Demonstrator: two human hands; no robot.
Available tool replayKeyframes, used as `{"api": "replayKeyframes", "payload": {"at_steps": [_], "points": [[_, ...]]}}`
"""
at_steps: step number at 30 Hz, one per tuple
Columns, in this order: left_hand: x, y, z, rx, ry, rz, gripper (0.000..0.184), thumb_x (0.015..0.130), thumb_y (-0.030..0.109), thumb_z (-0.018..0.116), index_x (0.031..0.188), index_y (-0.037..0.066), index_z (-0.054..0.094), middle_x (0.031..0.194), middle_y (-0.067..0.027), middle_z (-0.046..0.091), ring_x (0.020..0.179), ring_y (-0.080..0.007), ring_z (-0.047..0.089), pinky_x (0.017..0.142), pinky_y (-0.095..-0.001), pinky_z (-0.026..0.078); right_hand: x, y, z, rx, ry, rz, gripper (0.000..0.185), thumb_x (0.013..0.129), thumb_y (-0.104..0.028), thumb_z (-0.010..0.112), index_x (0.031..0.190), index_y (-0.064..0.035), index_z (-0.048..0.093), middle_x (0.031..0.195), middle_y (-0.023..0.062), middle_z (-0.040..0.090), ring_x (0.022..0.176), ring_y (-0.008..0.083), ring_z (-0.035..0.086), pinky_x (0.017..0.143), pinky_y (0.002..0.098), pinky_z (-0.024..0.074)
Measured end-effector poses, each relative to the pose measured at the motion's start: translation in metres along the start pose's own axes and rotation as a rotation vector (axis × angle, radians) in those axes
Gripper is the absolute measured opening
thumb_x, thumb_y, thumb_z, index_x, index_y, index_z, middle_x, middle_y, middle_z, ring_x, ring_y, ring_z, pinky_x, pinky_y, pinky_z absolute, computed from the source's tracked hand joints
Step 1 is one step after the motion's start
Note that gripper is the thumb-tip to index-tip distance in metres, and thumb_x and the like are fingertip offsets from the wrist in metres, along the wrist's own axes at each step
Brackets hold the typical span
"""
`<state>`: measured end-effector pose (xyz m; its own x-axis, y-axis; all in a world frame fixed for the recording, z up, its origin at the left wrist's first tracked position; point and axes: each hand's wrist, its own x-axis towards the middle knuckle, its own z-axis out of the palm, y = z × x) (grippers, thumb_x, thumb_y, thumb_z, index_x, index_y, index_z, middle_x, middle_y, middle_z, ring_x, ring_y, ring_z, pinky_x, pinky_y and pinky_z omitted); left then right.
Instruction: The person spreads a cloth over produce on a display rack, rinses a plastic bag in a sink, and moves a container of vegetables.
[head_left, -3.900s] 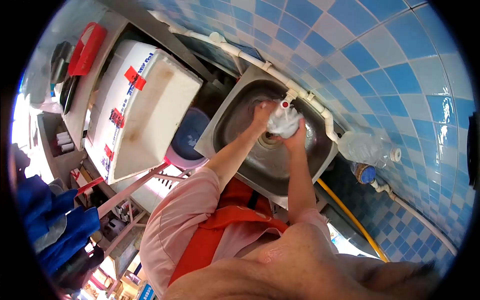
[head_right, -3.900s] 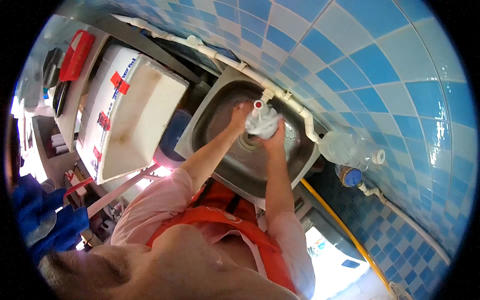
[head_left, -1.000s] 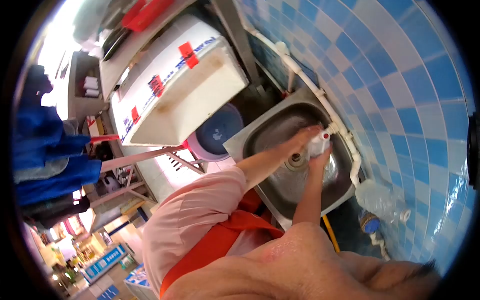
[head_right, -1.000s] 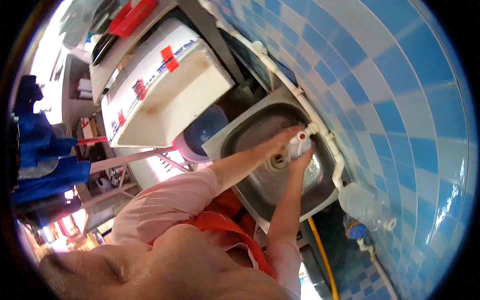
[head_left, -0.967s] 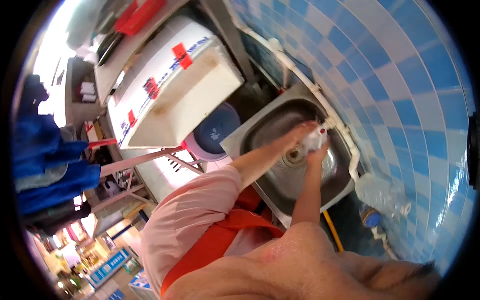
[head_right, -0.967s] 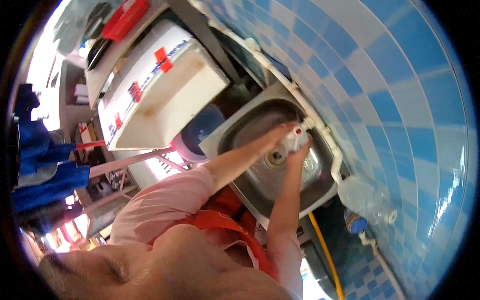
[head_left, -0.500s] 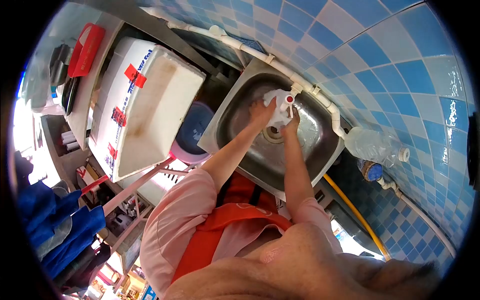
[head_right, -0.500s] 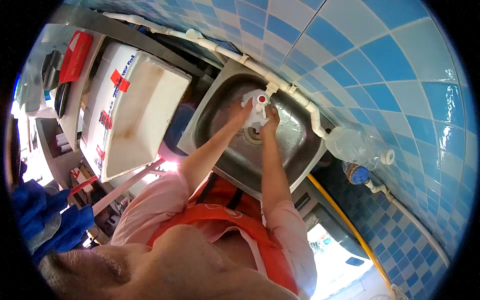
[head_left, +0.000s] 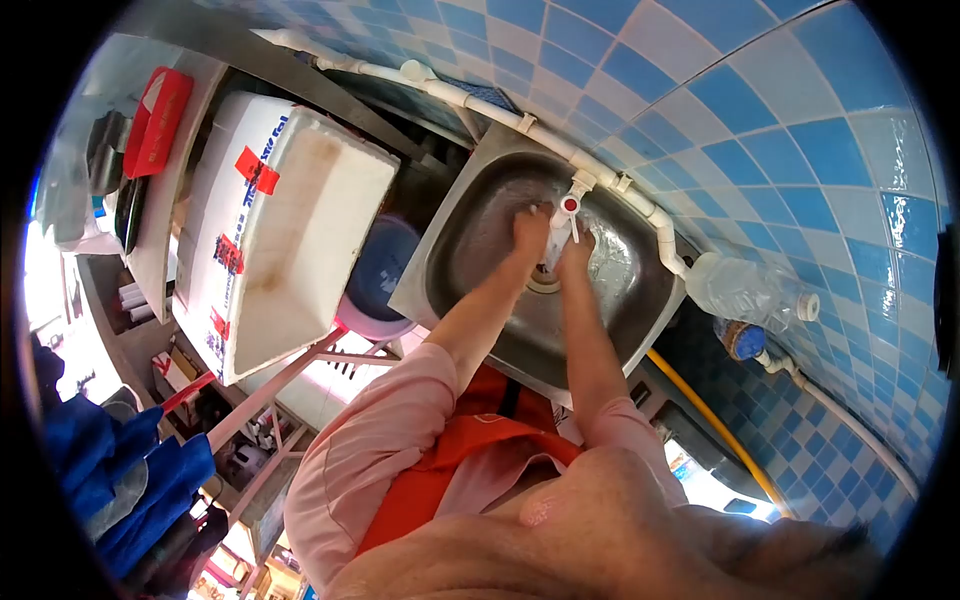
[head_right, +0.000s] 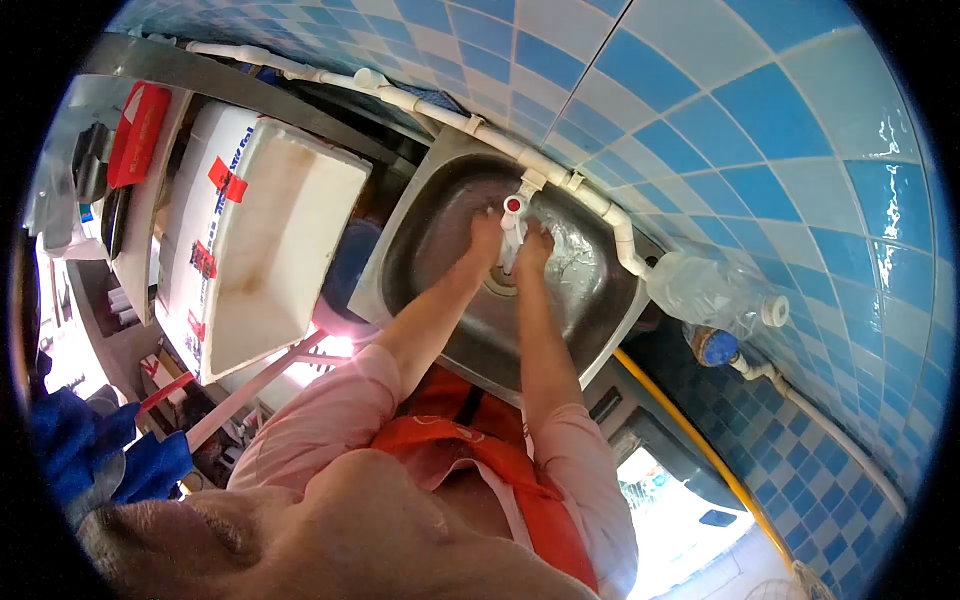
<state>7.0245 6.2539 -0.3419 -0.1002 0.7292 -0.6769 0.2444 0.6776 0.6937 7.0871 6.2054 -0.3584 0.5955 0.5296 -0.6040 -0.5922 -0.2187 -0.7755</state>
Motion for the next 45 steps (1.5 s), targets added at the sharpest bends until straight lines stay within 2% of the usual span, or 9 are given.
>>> {"api": "replayKeyframes", "payload": {"at_steps": [3, 6, 11, 17, 22, 28, 31, 36, 45], "points": [[0.028, -0.008, -0.015, -1.015, -0.357, -0.122, 0.046, 0.081, 0.04, 0.057, 0.115, 0.008, 0.055, 0.11, -0.0149, 0.059, 0.101, -0.03, 0.056, 0.081, -0.0394, 0.045, -0.009, -0.047, 0.003, 0.133, 0.047, 0.189, 0.038, 0.088, -0.031, 0.051, 0.113, -0.0032, 0.054, 0.104, 0.0094, 0.061, 0.093, 0.0256, 0.06, 0.08, 0.0377, 0.0493], [0.017, 0.015, -0.063, -0.91, -0.341, -0.44, 0.056, 0.081, 0.047, 0.057, 0.124, 0.013, 0.048, 0.115, -0.01, 0.056, 0.106, -0.0268, 0.053, 0.086, -0.0405, 0.044, 0.017, -0.041, -0.019, 0.408, -0.063, 0.334, 0.042, 0.088, -0.037, 0.049, 0.116, -0.0063, 0.053, 0.111, 0.0096, 0.06, 0.1, 0.0262, 0.058, 0.087, 0.0414, 0.047], [-0.034, 0.04, -0.071, -0.448, -0.287, -0.069, 0.058, 0.077, 0.039, 0.067, 0.123, 0.01, 0.048, 0.108, -0.0079, 0.058, 0.095, -0.0215, 0.056, 0.079, -0.0349, 0.046, 0.016, -0.027, -0.023, 0.325, -0.086, 0.311, 0.043, 0.088, -0.038, 0.051, 0.116, -0.0054, 0.053, 0.106, 0.0089, 0.061, 0.093, 0.0244, 0.061, 0.08, 0.0358, 0.0494], [-0.008, -0.005, -0.024, -0.523, -0.163, -0.029, 0.038, 0.075, 0.018, 0.066, 0.103, -0.005, 0.055, 0.094, -0.0098, 0.06, 0.08, -0.0189, 0.059, 0.066, -0.0307, 0.047, -0.043, -0.031, 0.02, -0.134, 0.017, -0.083, 0.032, 0.085, -0.027, 0.059, 0.103, -0.0006, 0.056, 0.089, 0.0098, 0.061, 0.077, 0.0183, 0.059, 0.067, 0.0309, 0.048], [0.008, -0.03, -0.016, -0.726, -0.249, -0.061, 0.016, 0.078, 0.013, 0.059, 0.082, -0.002, 0.06, 0.078, -0.0088, 0.061, 0.064, -0.0178, 0.057, 0.058, -0.0307, 0.046, -0.062, -0.018, 0.019, -0.791, 0.123, -0.419, 0.044, 0.081, -0.043, 0.055, 0.086, -0.0001, 0.062, 0.081, 0.026, 0.059, 0.073, 0.0354, 0.061, 0.068, 0.04, 0.0463], [-0.045, 0.004, -0.028, -0.417, -0.112, -0.019, 0.017, 0.076, 0.011, 0.06, 0.09, 0.002, 0.058, 0.079, -0.0065, 0.059, 0.067, -0.0167, 0.057, 0.057, -0.0321, 0.046, -0.016, -0.006, 0.0, -0.472, -0.037, -0.332, 0.029, 0.084, -0.033, 0.055, 0.09, -0.0052, 0.063, 0.083, 0.0119, 0.065, 0.074, 0.0276, 0.061, 0.068, 0.0375, 0.0477], [-0.04, 0.029, -0.026, -0.536, -0.159, -0.037, 0.027, 0.075, 0.012, 0.06, 0.101, 0.004, 0.055, 0.085, -0.0073, 0.059, 0.073, -0.0174, 0.057, 0.062, -0.0336, 0.047, 0.005, 0.005, 0.004, 0.142, 0.075, 0.273, 0.037, 0.085, -0.036, 0.054, 0.105, -0.0052, 0.058, 0.093, 0.0092, 0.063, 0.083, 0.024, 0.062, 0.072, 0.0368, 0.051], [-0.028, 0.038, -0.049, -0.561, -0.554, -0.132, 0.043, 0.082, 0.024, 0.065, 0.118, 0.006, 0.05, 0.101, -0.0095, 0.06, 0.093, -0.0208, 0.059, 0.08, -0.0322, 0.048, 0.016, -0.015, 0.015, 0.429, -0.164, 0.487, 0.037, 0.084, -0.041, 0.054, 0.108, -0.0124, 0.056, 0.101, 0.007, 0.062, 0.088, 0.0233, 0.061, 0.077, 0.0385, 0.0523], [-0.025, 0.03, -0.025, -0.73, -0.558, -0.203, 0.031, 0.083, 0.021, 0.062, 0.11, 0.007, 0.056, 0.097, -0.0086, 0.062, 0.087, -0.0204, 0.062, 0.073, -0.0331, 0.052, 0.007, -0.01, -0.005, 0.067, -0.183, -0.102, 0.036, 0.096, -0.023, 0.037, 0.128, -0.0072, 0.042, 0.12, 0.0093, 0.051, 0.109, 0.0199, 0.05, 0.092, 0.032, 0.0413]]}}
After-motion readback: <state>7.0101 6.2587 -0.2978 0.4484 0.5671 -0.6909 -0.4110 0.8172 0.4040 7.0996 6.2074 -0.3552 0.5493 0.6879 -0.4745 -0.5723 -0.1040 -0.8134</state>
